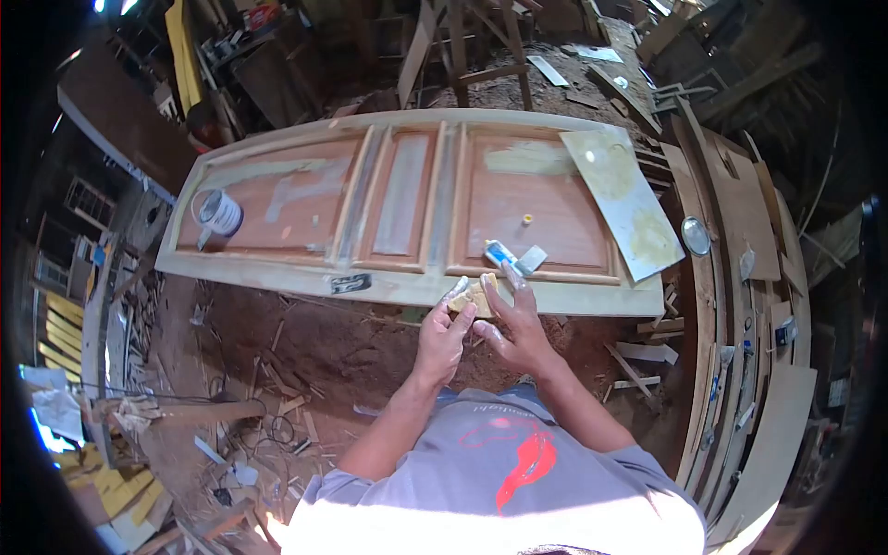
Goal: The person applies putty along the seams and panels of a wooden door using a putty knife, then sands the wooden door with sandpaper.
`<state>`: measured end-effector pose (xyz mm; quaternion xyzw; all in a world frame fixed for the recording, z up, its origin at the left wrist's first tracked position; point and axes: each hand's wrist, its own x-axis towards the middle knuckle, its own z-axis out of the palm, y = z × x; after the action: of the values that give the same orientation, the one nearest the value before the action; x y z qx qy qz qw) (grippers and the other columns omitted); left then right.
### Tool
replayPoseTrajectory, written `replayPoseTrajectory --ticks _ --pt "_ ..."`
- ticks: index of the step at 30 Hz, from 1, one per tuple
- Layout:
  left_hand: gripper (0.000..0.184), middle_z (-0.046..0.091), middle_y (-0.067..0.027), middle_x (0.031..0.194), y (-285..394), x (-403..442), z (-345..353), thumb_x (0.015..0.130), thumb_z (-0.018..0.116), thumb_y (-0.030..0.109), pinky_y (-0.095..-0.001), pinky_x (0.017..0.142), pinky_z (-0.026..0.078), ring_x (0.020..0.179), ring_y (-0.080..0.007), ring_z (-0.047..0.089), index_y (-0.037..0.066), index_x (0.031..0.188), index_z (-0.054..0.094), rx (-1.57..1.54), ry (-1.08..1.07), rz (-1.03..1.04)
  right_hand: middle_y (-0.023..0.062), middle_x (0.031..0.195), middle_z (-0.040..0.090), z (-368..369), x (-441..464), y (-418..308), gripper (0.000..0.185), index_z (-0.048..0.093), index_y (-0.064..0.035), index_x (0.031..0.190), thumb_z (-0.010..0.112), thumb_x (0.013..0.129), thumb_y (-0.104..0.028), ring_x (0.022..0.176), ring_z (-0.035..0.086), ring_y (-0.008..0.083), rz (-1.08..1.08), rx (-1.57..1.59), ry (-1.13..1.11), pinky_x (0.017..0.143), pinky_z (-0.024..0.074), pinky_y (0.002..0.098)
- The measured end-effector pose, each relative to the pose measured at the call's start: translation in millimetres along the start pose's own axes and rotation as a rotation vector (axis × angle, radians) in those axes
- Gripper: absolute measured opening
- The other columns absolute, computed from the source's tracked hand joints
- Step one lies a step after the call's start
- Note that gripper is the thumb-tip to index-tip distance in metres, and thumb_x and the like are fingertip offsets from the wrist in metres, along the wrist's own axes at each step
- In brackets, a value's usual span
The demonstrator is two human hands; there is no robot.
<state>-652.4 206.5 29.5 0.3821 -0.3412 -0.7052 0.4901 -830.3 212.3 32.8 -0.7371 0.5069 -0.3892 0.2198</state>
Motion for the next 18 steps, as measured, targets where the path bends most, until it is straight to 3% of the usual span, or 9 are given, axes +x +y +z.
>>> replayPoseTrajectory --ticks 3,5,7,8,11,12,14,18 --pt "0.043 0.068 -0.0087 0.138 18.5 -14.4 -57.4 0.115 0.054 0.016 -0.0382 0.112 0.052 0.121 -0.0181 0.069 0.000 0.154 0.049 -0.161 -0.098 -0.020 0.0278 0.178 0.016 39.6 19.4 -16.2 0.069 0.052 -0.0205 0.162 0.075 0.097 -0.019 0.164 0.013 0.0498 -0.089 -0.100 -0.125 0.130 0.0204 0.0581" --pt "0.040 0.068 -0.0087 0.138 32.7 -26.4 -87.7 0.116 0.052 0.018 -0.0402 0.113 0.051 0.121 -0.0191 0.069 0.000 0.151 0.050 -0.213 -0.112 0.006 0.0247 0.178 0.021 65.8 31.0 -36.6 0.066 0.063 -0.0199 0.154 0.076 0.090 -0.009 0.165 0.014 0.0490 -0.145 -0.077 -0.120 0.130 0.0212 0.0578" --pt "0.036 0.071 -0.0059 0.129 38.6 -34.7 -112.3 0.111 0.062 0.015 -0.0349 0.107 0.053 0.115 -0.0155 0.070 0.000 0.143 0.058 -0.202 -0.002 0.022 0.0216 0.178 0.025 89.9 41.9 -50.8 0.065 0.068 -0.0193 0.148 0.076 0.086 -0.003 0.165 0.015 0.0489 -0.215 -0.072 -0.138 0.130 0.0211 0.0587" --pt "0.037 0.072 -0.0057 0.128 26.9 -34.2 -133.9 0.109 0.067 0.014 -0.0320 0.105 0.054 0.113 -0.0147 0.070 0.000 0.142 0.060 -0.179 0.049 0.047 0.0182 0.176 0.032 102.2 47.3 -66.0 0.056 0.077 -0.0152 0.133 0.076 0.079 0.002 0.164 0.018 0.0488 -0.209 -0.037 -0.139 0.129 0.0223 0.0601" --pt "0.033 0.074 -0.0031 0.114 40.0 -43.0 -158.3 0.102 0.077 0.010 -0.0270 0.091 0.058 0.100 -0.0123 0.071 0.001 0.132 0.068 -0.324 0.251 0.032 0.0179 0.174 0.037 144.8 58.4 -92.4 0.043 0.080 -0.0108 0.118 0.078 0.077 0.000 0.164 0.020 0.0495 -0.335 0.021 -0.181 0.127 0.0249 0.0630" --pt "0.033 0.074 -0.0031 0.113 45.9 -46.4 -166.6 0.102 0.077 0.010 -0.0272 0.088 0.058 0.098 -0.0122 0.071 0.001 0.132 0.068 -0.387 0.274 0.039 0.0177 0.170 0.045 154.5 63.0 -103.8 0.029 0.080 -0.0072 0.104 0.080 0.076 -0.001 0.162 0.025 0.0502 -0.341 0.038 -0.153 0.123 0.0287 0.0646" --pt "0.030 0.073 -0.0032 0.109 51.3 -49.2 -181.1 0.101 0.077 0.010 -0.0273 0.081 0.059 0.092 -0.0115 0.071 0.002 0.129 0.069 -0.521 0.345 0.057 0.0161 0.168 0.047 174.6 68.8 -113.2 0.027 0.081 -0.0088 0.104 0.081 0.078 -0.003 0.161 0.027 0.0505 -0.382 0.006 -0.144 0.124 0.0284 0.0631" --pt "0.030 0.073 -0.0041 0.108 61.7 -58.1 -202.5 0.101 0.077 0.009 -0.0263 0.081 0.059 0.091 -0.0116 0.071 0.001 0.129 0.068 -0.604 0.363 0.128 0.0162 0.165 0.052 200.8 74.4 -125.3 0.028 0.083 -0.0112 0.107 0.083 0.079 -0.005 0.158 0.033 0.0496 -0.501 -0.026 -0.088 0.124 0.0300 0.0608"
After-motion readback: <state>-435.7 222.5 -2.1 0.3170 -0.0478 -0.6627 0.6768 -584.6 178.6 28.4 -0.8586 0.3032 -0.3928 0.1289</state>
